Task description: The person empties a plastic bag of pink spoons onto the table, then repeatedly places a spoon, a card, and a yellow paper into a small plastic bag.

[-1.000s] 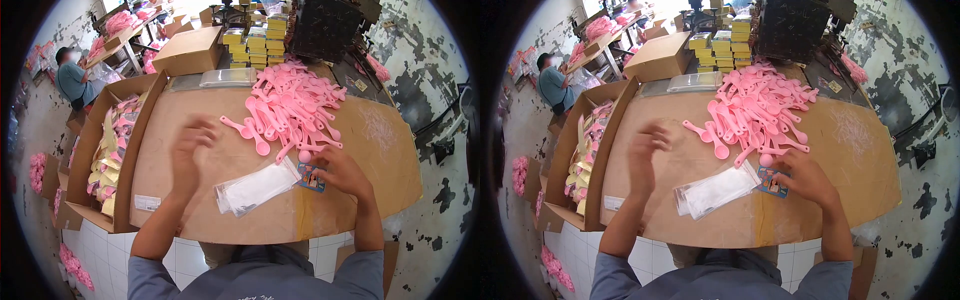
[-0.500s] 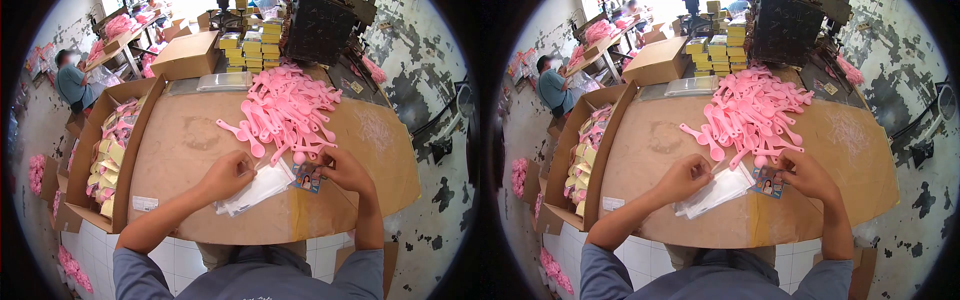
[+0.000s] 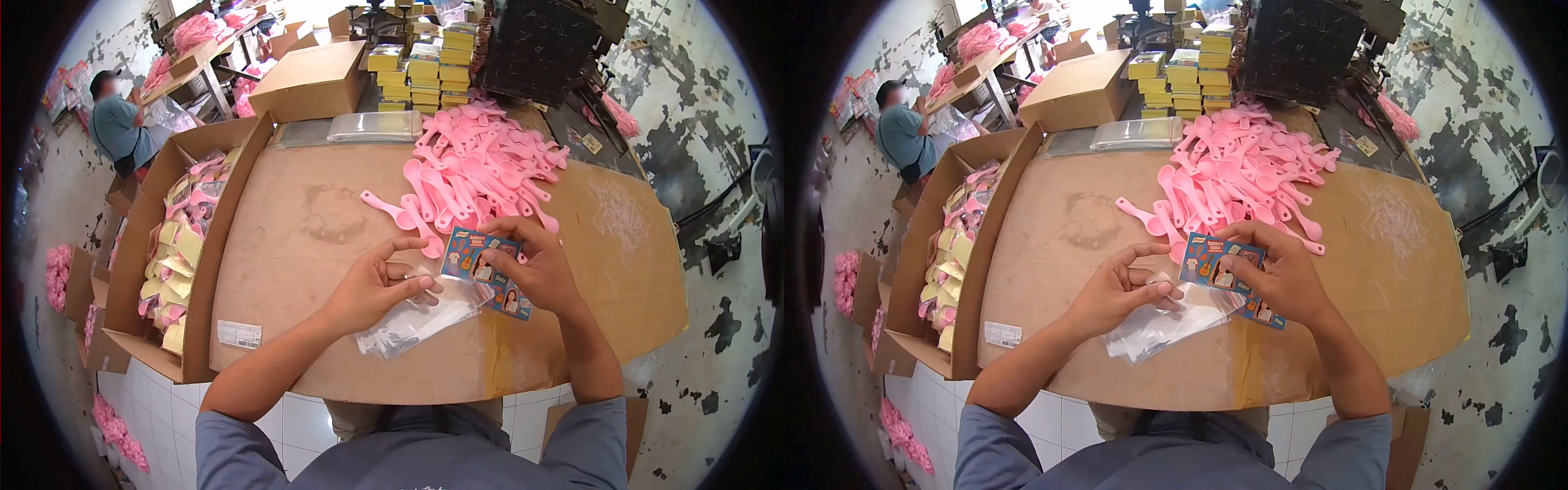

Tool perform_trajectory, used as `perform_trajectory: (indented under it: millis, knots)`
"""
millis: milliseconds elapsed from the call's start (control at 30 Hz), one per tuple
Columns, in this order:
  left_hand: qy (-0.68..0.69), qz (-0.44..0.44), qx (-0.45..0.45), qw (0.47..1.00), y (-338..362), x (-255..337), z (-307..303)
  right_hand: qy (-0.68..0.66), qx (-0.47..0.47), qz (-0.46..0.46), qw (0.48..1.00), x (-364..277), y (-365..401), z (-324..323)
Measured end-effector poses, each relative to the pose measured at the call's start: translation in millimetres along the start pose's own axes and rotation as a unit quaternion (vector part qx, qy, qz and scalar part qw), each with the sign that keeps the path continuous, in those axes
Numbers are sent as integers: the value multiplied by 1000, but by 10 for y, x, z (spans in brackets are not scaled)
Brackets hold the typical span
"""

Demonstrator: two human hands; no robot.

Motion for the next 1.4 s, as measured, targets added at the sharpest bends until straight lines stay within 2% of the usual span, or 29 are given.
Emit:
perform_trajectory:
  millis: [133,233,433,533,733,833,933,1033,1133,1233,1333,1400]
  knots:
    - [-40,17,16,999,25,32,10,-49,6,-18,999,122,54,104]
    - [-65,21,18,997,50,57,53,100,-71,-42,992,27,45,153]
    - [-108,10,-7,994,77,17,133,136,-95,-79,983,-75,54,151]
    - [-62,12,-5,998,71,25,146,97,-88,-45,990,-132,66,84]
    - [-175,13,0,985,90,39,151,99,-147,-47,983,3,118,200]
    - [-195,42,-11,980,92,-16,185,104,-138,-53,984,-21,125,316]
    - [-234,22,-25,972,103,-18,197,31,-64,-43,997,120,140,447]
    - [-174,68,25,982,86,-58,144,-42,21,39,998,260,102,254]
    - [-103,84,71,989,102,81,107,63,-30,-10,998,167,131,213]
    - [-149,50,43,987,112,58,105,113,-74,-63,989,68,218,492]
    - [-164,49,34,985,110,21,90,131,-31,-37,990,27,191,475]
    - [-137,49,46,988,111,53,101,63,-10,10,998,168,192,388]
Point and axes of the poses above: each hand's wrist, its own y-axis away from the middle knuckle, its own z-axis out of the palm, x = y × z, the point moved 6 cm from there along -y, towards the middle knuckle, and after that the axes turned 6 degrees about -y, right-handed, at the moved point
